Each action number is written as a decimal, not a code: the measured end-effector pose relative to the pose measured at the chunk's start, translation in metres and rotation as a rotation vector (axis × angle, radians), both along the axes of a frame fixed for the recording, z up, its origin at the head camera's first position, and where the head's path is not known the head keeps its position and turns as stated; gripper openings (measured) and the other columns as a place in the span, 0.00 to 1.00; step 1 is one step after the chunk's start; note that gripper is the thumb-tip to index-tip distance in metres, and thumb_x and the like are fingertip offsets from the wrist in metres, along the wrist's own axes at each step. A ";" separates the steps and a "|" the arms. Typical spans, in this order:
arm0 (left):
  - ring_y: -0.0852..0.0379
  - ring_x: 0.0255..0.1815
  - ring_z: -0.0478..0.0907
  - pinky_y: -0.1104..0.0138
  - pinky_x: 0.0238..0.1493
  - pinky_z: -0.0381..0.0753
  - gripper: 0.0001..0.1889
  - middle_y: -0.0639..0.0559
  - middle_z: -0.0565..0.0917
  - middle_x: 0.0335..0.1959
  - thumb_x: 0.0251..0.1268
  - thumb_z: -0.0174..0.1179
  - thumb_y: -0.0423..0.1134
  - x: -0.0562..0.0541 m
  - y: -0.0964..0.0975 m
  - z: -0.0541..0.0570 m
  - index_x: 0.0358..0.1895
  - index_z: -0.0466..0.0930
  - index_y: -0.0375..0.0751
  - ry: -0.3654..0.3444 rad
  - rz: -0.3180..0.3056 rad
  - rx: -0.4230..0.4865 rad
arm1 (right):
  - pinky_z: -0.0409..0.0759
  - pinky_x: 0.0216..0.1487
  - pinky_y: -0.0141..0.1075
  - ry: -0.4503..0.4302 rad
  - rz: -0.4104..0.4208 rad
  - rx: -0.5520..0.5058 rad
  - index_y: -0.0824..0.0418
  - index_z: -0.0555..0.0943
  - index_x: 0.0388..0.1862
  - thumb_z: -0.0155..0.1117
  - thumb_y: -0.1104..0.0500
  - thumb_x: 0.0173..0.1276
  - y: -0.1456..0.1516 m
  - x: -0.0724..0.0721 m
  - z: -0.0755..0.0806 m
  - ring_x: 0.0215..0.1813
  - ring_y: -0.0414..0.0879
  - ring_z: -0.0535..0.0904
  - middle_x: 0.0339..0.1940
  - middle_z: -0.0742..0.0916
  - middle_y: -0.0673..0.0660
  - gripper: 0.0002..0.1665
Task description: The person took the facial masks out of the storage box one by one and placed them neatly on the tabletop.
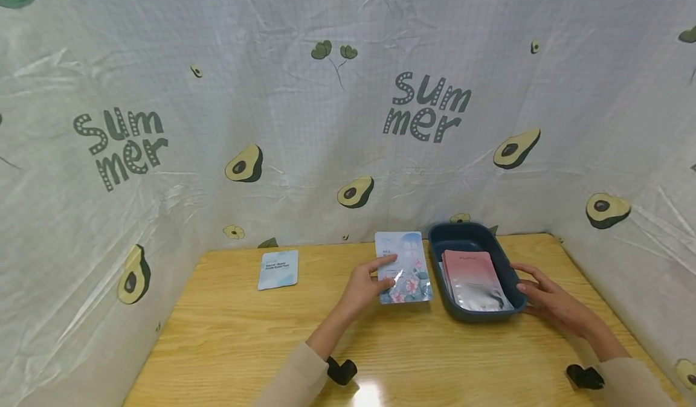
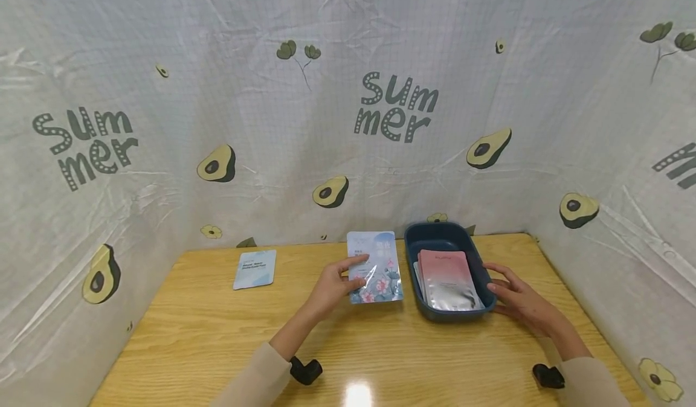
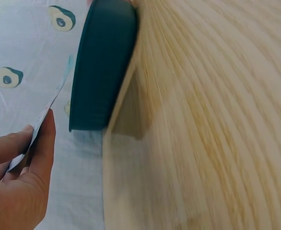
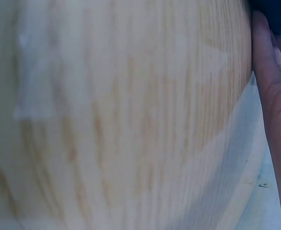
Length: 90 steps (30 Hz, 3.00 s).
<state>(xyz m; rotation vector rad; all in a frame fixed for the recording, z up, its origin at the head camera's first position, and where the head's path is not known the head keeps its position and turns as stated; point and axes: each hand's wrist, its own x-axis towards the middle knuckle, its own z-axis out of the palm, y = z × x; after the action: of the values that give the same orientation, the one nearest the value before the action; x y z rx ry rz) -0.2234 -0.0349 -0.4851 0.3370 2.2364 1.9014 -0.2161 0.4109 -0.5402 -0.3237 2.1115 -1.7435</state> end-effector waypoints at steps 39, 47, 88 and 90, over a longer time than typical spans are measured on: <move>0.50 0.48 0.84 0.65 0.41 0.85 0.28 0.41 0.70 0.74 0.66 0.64 0.24 -0.009 -0.076 0.006 0.69 0.78 0.47 0.092 0.068 -0.190 | 0.81 0.57 0.35 -0.009 0.006 0.001 0.51 0.44 0.84 0.44 0.55 0.86 0.002 -0.002 0.005 0.60 0.27 0.75 0.80 0.46 0.76 0.36; 0.47 0.52 0.84 0.61 0.43 0.86 0.28 0.39 0.70 0.74 0.66 0.64 0.23 -0.012 -0.093 0.007 0.68 0.79 0.46 0.073 0.118 -0.218 | 0.81 0.56 0.35 0.009 -0.009 0.015 0.53 0.44 0.84 0.45 0.56 0.86 0.001 0.002 0.004 0.60 0.29 0.76 0.80 0.46 0.76 0.36; 0.35 0.62 0.74 0.47 0.63 0.75 0.20 0.33 0.80 0.57 0.61 0.69 0.25 -0.063 -0.153 -0.018 0.58 0.84 0.33 0.193 0.087 -0.896 | 0.80 0.56 0.33 0.022 -0.007 0.003 0.54 0.46 0.84 0.43 0.57 0.86 0.002 -0.002 0.006 0.61 0.33 0.78 0.76 0.55 0.72 0.34; 0.38 0.58 0.76 0.48 0.60 0.76 0.19 0.33 0.79 0.55 0.61 0.69 0.26 -0.063 -0.152 -0.017 0.57 0.85 0.34 0.186 0.090 -0.925 | 0.80 0.56 0.33 0.019 -0.003 0.003 0.54 0.46 0.84 0.43 0.57 0.86 0.002 -0.002 0.006 0.61 0.33 0.77 0.76 0.54 0.73 0.34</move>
<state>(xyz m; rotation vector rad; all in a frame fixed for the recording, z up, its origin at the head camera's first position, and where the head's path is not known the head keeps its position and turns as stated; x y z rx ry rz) -0.2867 -0.1871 -0.5023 0.2579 2.9727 0.7001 -0.2184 0.4132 -0.5343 -0.3375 2.1294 -1.7456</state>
